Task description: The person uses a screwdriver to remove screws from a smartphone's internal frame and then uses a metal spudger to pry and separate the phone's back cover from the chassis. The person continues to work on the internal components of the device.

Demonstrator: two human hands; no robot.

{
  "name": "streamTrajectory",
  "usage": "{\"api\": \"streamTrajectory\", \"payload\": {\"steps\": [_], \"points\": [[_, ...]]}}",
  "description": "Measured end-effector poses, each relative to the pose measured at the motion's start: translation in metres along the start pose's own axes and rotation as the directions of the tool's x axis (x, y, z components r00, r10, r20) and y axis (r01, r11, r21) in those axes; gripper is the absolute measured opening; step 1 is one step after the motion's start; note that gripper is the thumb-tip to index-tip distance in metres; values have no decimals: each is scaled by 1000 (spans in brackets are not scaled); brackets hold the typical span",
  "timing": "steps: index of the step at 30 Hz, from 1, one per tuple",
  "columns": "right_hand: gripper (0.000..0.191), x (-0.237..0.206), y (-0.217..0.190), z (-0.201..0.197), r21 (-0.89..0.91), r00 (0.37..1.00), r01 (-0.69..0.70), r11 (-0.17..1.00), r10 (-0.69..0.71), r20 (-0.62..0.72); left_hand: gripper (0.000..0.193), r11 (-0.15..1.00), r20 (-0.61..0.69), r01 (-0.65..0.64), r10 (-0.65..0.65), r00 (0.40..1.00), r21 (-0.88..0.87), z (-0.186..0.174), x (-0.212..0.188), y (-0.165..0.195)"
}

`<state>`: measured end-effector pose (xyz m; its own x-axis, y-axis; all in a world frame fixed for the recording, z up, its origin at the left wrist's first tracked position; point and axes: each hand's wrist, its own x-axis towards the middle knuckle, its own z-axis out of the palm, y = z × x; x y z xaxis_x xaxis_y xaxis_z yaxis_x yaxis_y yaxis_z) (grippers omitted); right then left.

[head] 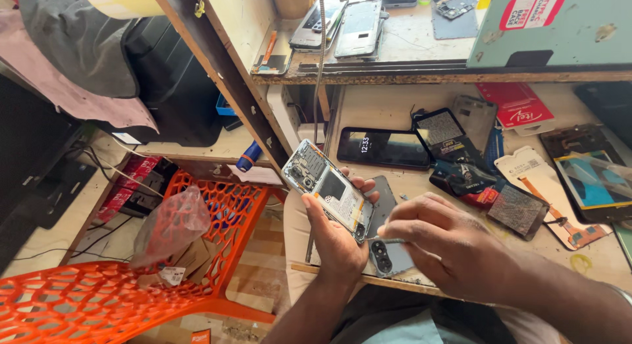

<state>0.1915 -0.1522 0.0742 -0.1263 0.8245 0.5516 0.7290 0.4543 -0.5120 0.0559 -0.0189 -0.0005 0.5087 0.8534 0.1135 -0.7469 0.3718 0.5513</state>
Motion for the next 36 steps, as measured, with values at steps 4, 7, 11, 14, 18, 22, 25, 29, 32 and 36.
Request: {"api": "streamTrajectory", "payload": {"steps": [4,7,11,14,18,22,25,29,32,36], "points": [[38,-2,4,1,-163,963,-211,964,234,135,78,1000,-20,-4,4,1000,10,-2,0,0],[32,-2,5,0,-8,994,-86,996,86,65,78,1000,-13,-4,4,1000,4,-3,0,-1],[30,2,3,-2,-250,883,-350,903,407,235,79,1000,-31,-9,9,999,0,-5,0,-2],[18,6,0,-8,134,998,-48,990,42,50,78,1000,-19,-12,12,1000,9,-6,0,-2],[20,12,3,-16,-8,970,-223,975,221,-99,79,1000,-49,-27,28,998,12,-3,3,0],[20,15,11,-16,-31,926,-349,937,339,-165,81,990,4,108,-108,994,-94,1,0,8],[20,14,14,-14,1,926,-344,939,339,-163,85,948,89,269,-257,962,-170,3,-3,11],[18,13,12,-13,-5,945,-288,957,284,-161,88,964,102,241,-230,968,-114,2,-2,8],[15,12,5,-15,27,946,-267,963,268,-183,88,971,25,210,-208,978,-117,-1,0,5],[20,13,-2,-11,33,990,-75,997,79,-115,88,975,38,196,-194,980,-102,-3,-1,3]]}}
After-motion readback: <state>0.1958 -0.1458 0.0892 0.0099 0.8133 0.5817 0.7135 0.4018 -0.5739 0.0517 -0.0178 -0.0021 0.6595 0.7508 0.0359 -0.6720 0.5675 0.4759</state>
